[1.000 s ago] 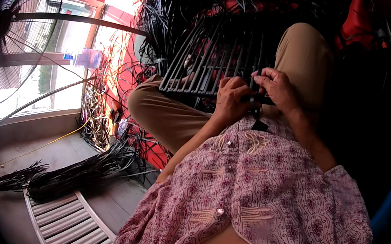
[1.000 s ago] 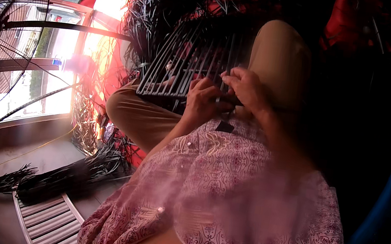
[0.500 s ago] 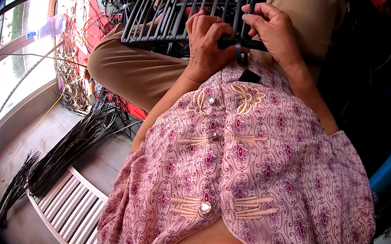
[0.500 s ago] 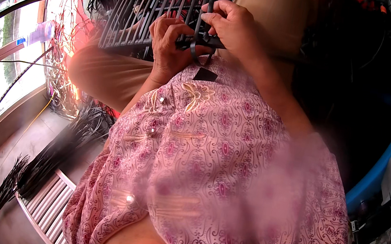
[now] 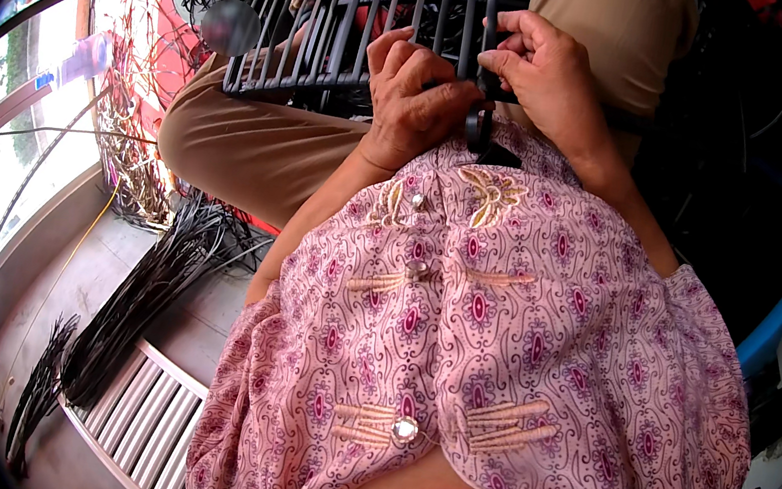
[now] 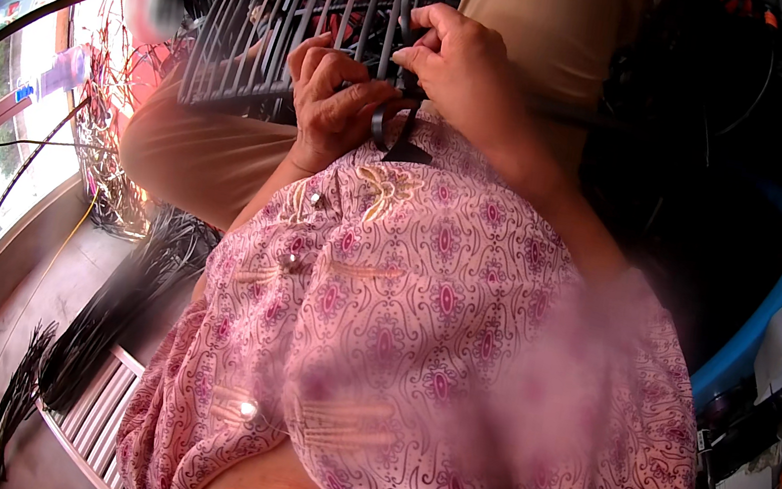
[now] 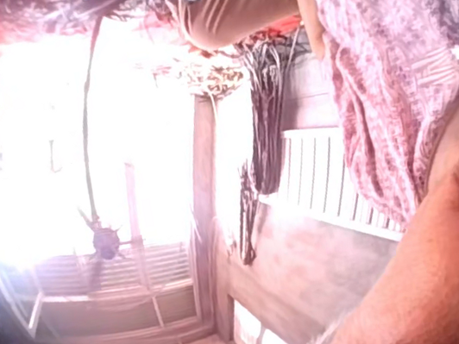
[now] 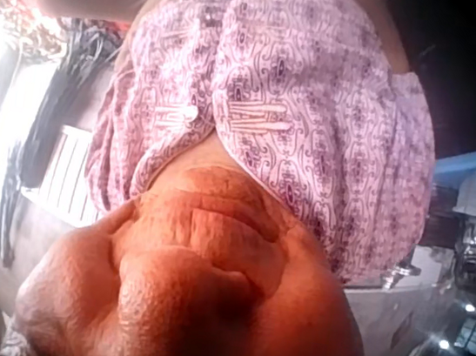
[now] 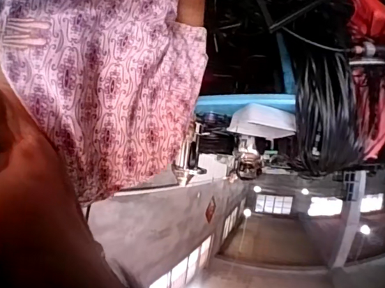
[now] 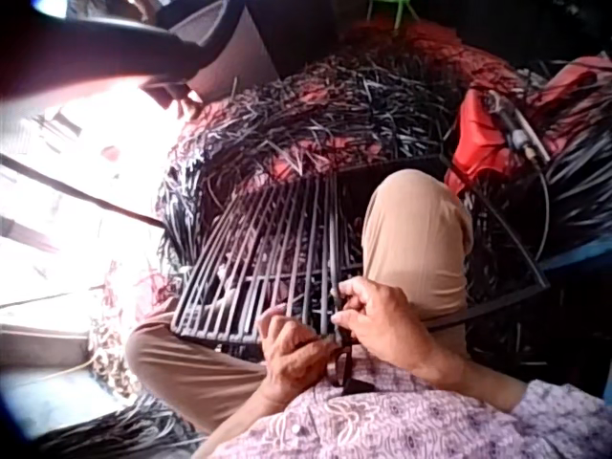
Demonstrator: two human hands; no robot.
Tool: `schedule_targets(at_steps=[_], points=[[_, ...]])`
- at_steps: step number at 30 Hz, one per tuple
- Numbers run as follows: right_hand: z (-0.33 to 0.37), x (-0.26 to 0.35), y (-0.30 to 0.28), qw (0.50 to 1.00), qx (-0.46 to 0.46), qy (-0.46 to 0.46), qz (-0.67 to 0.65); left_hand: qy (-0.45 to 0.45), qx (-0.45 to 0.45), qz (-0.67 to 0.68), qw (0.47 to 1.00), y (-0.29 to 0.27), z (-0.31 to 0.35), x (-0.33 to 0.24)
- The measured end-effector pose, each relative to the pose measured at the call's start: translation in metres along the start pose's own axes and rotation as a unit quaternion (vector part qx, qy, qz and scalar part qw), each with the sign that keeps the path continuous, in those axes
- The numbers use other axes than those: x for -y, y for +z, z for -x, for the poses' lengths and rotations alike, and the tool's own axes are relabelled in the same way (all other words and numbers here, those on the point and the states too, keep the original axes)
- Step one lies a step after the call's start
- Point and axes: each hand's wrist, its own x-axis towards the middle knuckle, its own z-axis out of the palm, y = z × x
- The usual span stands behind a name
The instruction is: The person sits on the floor and assembles a wire grid by hand, inserting thin metal rods into a frame. The person handles the rods and the grid structure directly, working on the assembly while surrounded by loose wire materials.
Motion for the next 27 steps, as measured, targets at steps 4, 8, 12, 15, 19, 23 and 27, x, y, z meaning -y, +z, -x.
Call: schedule_targets(at_steps=[4, 8, 12, 15, 19, 23, 27], points=[[-0.001, 0.002, -0.001, 0.999, -0.017, -0.005, 0.029, 0.011, -0.005, 0.005, 1.0, 0.001, -0.002, 0.002], [0.0, 0.011, -0.004, 0.996, -0.033, -0.036, 0.074, 0.017, -0.006, 0.003, 1.0, 0.002, -0.005, 0.005], [0.003, 0.018, -0.005, 0.995, -0.035, -0.048, 0.078, 0.01, -0.003, -0.009, 1.0, 0.003, -0.004, 0.002], [0.01, 0.02, -0.003, 0.999, -0.022, -0.026, 0.04, 0.022, -0.004, 0.004, 1.0, -0.004, -0.001, -0.007], [0.009, 0.013, 0.005, 0.996, -0.048, -0.042, 0.056, 0.05, -0.009, 0.014, 0.999, -0.009, -0.014, -0.005], [-0.001, 0.001, 0.006, 0.988, -0.058, -0.055, 0.133, 0.056, 0.011, 0.011, 0.998, -0.024, -0.023, -0.024], [-0.003, -0.001, 0.004, 0.984, -0.032, -0.111, 0.139, 0.048, 0.006, 0.029, 0.998, -0.03, -0.031, -0.031]])
